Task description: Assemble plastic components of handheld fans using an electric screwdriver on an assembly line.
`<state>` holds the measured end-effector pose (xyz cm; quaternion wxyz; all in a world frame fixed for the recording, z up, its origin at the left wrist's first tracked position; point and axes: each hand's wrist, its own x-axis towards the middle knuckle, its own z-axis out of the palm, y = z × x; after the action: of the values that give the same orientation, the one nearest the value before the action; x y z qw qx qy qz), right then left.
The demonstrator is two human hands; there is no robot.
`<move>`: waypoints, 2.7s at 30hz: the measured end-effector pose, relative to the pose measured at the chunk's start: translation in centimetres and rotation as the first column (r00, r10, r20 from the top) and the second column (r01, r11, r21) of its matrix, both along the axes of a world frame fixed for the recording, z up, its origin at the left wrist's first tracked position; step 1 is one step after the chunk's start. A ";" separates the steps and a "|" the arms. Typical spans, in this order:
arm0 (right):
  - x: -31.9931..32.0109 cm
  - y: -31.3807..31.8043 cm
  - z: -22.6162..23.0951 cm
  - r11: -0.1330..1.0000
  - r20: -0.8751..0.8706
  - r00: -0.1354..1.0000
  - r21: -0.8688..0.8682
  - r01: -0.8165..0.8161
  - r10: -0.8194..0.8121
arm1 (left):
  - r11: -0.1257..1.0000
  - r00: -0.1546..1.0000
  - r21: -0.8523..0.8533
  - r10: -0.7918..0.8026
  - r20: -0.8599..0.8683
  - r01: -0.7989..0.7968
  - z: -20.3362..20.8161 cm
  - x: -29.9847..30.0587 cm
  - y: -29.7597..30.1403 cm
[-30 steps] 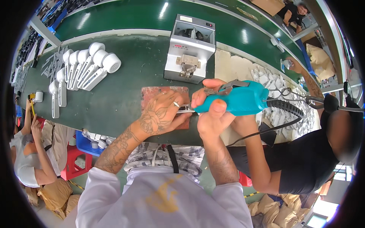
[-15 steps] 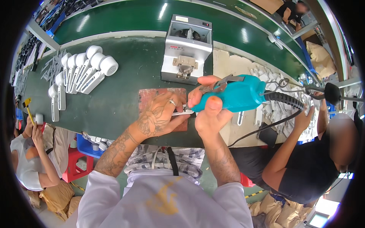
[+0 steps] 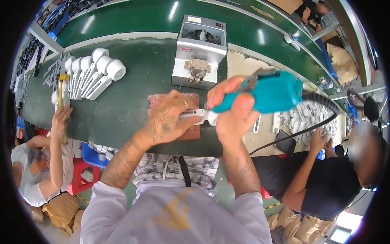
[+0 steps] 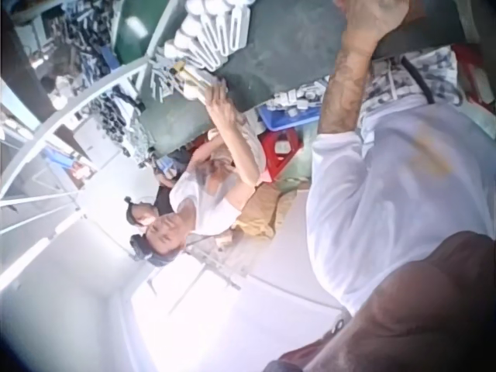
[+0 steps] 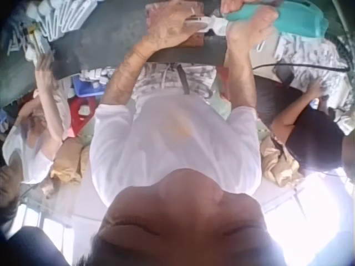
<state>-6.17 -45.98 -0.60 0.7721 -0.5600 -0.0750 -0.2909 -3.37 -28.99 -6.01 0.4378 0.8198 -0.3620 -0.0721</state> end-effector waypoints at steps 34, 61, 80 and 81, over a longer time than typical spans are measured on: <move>2.5 0.6 -1.0 0.974 -0.090 0.993 -0.220 0.053 -0.075 | 0.998 0.971 -0.008 0.063 0.232 -0.063 -1.8 1.0 0.6; 3.0 0.8 -1.6 0.966 -0.190 0.978 -0.256 0.040 -0.091 | 0.995 0.936 0.033 0.077 0.343 -0.094 -2.6 0.7 0.5; 6.4 2.0 0.3 0.919 -0.128 0.981 -0.386 0.087 -0.147 | 0.999 0.977 0.020 0.022 0.213 -0.027 -1.2 1.0 0.9; 5.5 2.0 1.0 0.930 -0.162 0.972 -0.353 0.104 -0.170 | 0.999 0.971 0.013 0.042 0.235 -0.046 -1.4 0.9 0.9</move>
<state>-0.68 -44.01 0.36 0.6444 -0.7144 -0.0110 -0.2724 -2.42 -28.07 -7.37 0.3858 0.8345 -0.3923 0.0315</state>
